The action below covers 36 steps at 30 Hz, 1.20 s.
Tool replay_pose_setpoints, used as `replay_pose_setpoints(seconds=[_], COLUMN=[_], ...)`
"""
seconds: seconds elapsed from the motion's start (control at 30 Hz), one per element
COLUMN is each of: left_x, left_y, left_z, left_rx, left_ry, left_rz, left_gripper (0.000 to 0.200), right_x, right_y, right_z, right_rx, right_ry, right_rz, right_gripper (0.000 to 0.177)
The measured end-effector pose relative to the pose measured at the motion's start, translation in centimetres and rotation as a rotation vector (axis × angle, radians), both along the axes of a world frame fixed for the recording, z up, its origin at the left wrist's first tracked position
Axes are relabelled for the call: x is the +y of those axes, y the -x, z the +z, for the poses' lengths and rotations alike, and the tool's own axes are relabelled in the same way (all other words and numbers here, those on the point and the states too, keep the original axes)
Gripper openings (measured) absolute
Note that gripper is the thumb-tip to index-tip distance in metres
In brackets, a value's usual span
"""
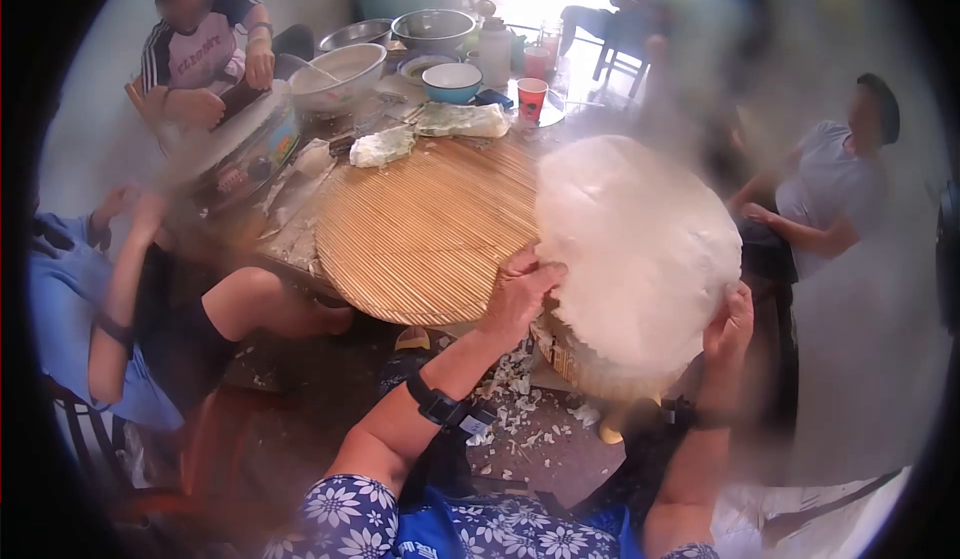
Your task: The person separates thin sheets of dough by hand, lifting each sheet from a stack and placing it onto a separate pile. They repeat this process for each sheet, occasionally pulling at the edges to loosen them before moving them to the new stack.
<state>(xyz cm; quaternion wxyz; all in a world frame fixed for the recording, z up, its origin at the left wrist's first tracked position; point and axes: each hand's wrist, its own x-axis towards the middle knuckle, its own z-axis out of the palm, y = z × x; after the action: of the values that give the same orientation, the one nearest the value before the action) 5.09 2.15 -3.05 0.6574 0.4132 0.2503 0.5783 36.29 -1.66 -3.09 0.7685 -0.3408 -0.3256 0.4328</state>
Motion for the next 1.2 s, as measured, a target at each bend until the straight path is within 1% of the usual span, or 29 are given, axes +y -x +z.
replay_pose_setpoints(seconds=[0.07,0.13,0.17,0.2,0.23,0.3,0.33,0.4,0.43,0.53,0.57,0.77,0.8,0.87,0.9,0.93,0.97,1.0,1.07,1.13,1.17,1.2], left_x=[-0.3,-0.4,-0.7,-0.9,-0.9,-0.8,-0.8,-0.8,-0.6,-0.3,-0.3,-0.2,-0.3,0.0,0.1,0.2,0.5,0.6,0.7,1.0,1.1,0.9], left_y=[3.9,8.1,10.1,12.1,14.1,17.6,19.1,21.5,22.3,23.0,23.3,23.8,23.9,23.9,24.0,24.1,24.0,23.9,23.9,24.3,24.4,24.1], left_z=[1.0,1.2,1.1,1.1,0.8,-0.1,-0.8,-2.2,-2.8,-4.2,-4.5,-3.8,-3.8,-4.2,-4.5,-4.9,-5.3,-5.5,-5.5,-6.2,-6.8,-6.2], left_rx=[0.020,0.032,0.059,0.086,0.118,0.178,0.217,0.295,0.339,0.394,0.424,0.559,0.557,0.545,0.511,0.482,0.495,0.510,0.565,0.595,0.567,0.582], left_ry=[-0.019,-0.044,-0.013,0.019,0.060,0.145,0.167,0.209,0.266,0.235,0.245,0.295,0.304,0.304,0.298,0.296,0.288,0.282,0.278,0.252,0.245,0.255], left_rz=[0.114,0.236,0.304,0.371,0.411,0.487,0.490,0.495,0.497,0.634,0.643,0.624,0.629,0.614,0.608,0.604,0.629,0.660,0.660,0.646,0.667,0.663], left_gripper=[0.021,0.022,0.020,0.019,0.018,0.017,0.018,0.022,0.032,0.033,0.035,0.048,0.047,0.045,0.045,0.045,0.045,0.045,0.047,0.048,0.052,0.053], right_x=[1.6,3.3,4.1,5.0,5.5,6.5,6.7,7.8,7.9,8.0,7.7,8.6,9.1,10.0,9.7,10.2,10.5,11.1,11.0,10.0,9.5,8.7], right_y=[3.8,7.3,9.5,11.2,13.5,17.0,18.4,20.2,20.7,21.9,21.8,21.9,21.9,21.5,21.6,21.4,21.2,20.7,19.8,18.2,17.5,16.6], right_z=[0.9,1.0,0.9,0.7,0.8,-0.1,-0.1,-2.0,-2.5,-2.7,-2.2,-1.8,-2.4,-3.9,-3.2,-4.3,-4.9,-6.0,-6.6,-6.4,-6.3,-5.5], right_rx=[-0.007,-0.041,-0.009,0.020,0.020,-0.398,-0.037,-0.117,-0.171,-0.283,-0.345,-0.495,-0.534,-0.539,-0.680,-0.724,-0.847,-0.898,-0.930,-1.034,-1.085,-1.048], right_ry=[-0.055,-0.048,-0.057,-0.021,0.010,0.059,0.201,0.279,0.290,0.352,0.369,0.456,0.483,0.475,0.519,0.463,0.431,0.420,0.400,0.389,0.385,0.416], right_rz=[0.107,0.180,0.206,0.280,0.293,0.139,0.332,0.337,0.352,0.287,0.296,0.188,0.124,0.085,0.043,-0.008,-0.073,-0.077,-0.033,-0.098,-0.127,-0.112], right_gripper=[0.007,0.006,0.005,0.005,0.005,0.005,0.005,0.005,0.005,0.006,0.008,0.011,0.012,0.010,0.012,0.014,0.016,0.022,0.029,0.033,0.035,0.035])
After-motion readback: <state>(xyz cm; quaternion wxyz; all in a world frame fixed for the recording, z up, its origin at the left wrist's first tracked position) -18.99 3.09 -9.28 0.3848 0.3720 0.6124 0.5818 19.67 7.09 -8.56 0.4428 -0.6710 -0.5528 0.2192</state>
